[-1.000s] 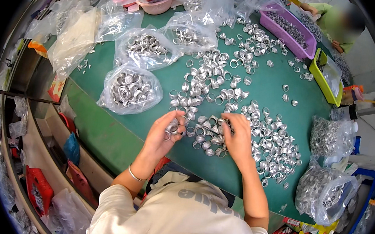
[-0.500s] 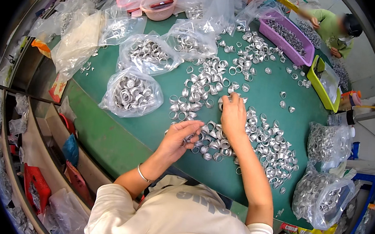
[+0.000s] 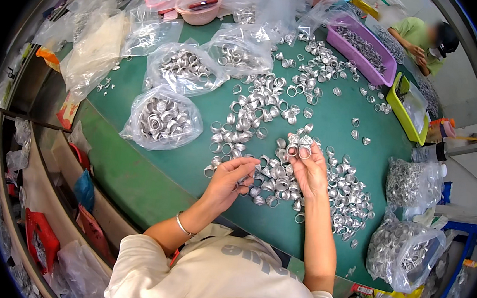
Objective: The person sorts through a pile of small metal ring-like components on a table, picking them up and grouping them in their hand before placing them into a plastic bag.
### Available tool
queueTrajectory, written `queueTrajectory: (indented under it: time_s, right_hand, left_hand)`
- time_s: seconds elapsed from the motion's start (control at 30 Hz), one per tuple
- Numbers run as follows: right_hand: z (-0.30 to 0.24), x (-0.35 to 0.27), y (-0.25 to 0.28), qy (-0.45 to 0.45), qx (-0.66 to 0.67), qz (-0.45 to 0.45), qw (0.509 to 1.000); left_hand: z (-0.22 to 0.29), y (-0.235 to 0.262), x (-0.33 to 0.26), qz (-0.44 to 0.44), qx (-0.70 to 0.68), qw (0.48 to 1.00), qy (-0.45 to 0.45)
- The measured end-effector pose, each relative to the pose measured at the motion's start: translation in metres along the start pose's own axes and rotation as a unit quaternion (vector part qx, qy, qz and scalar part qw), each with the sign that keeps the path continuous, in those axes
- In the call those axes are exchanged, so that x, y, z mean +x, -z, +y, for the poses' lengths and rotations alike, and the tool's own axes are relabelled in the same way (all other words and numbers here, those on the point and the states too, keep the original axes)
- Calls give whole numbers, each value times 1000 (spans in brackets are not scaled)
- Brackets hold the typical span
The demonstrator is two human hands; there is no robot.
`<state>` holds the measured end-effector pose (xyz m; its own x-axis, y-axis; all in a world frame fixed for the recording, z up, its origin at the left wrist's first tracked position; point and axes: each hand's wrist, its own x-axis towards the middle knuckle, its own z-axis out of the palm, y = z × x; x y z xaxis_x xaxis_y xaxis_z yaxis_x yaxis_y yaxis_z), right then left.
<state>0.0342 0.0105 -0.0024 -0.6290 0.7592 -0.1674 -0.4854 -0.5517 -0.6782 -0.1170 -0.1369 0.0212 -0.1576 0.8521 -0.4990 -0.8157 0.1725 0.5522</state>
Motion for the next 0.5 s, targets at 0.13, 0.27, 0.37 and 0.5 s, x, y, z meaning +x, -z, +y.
queueTrajectory:
  time_s: [0.13, 0.27, 0.37, 0.5]
  right_hand:
    - [-3, -15, 4, -4, 45, -49, 998]
    - [-5, -23, 3, -11, 51, -109, 993]
    - [1, -28, 0, -11, 94, -112, 989]
    - [8, -34, -2, -15, 123, -104, 987]
  left_hand:
    - [-3, -11, 1, -3, 33, 999, -6]
    - [-9, -19, 5, -20, 81, 996, -40]
    - [-11, -28, 7, -46, 146, 986, -73]
    - [-16, -35, 9, -86, 210, 968, -109]
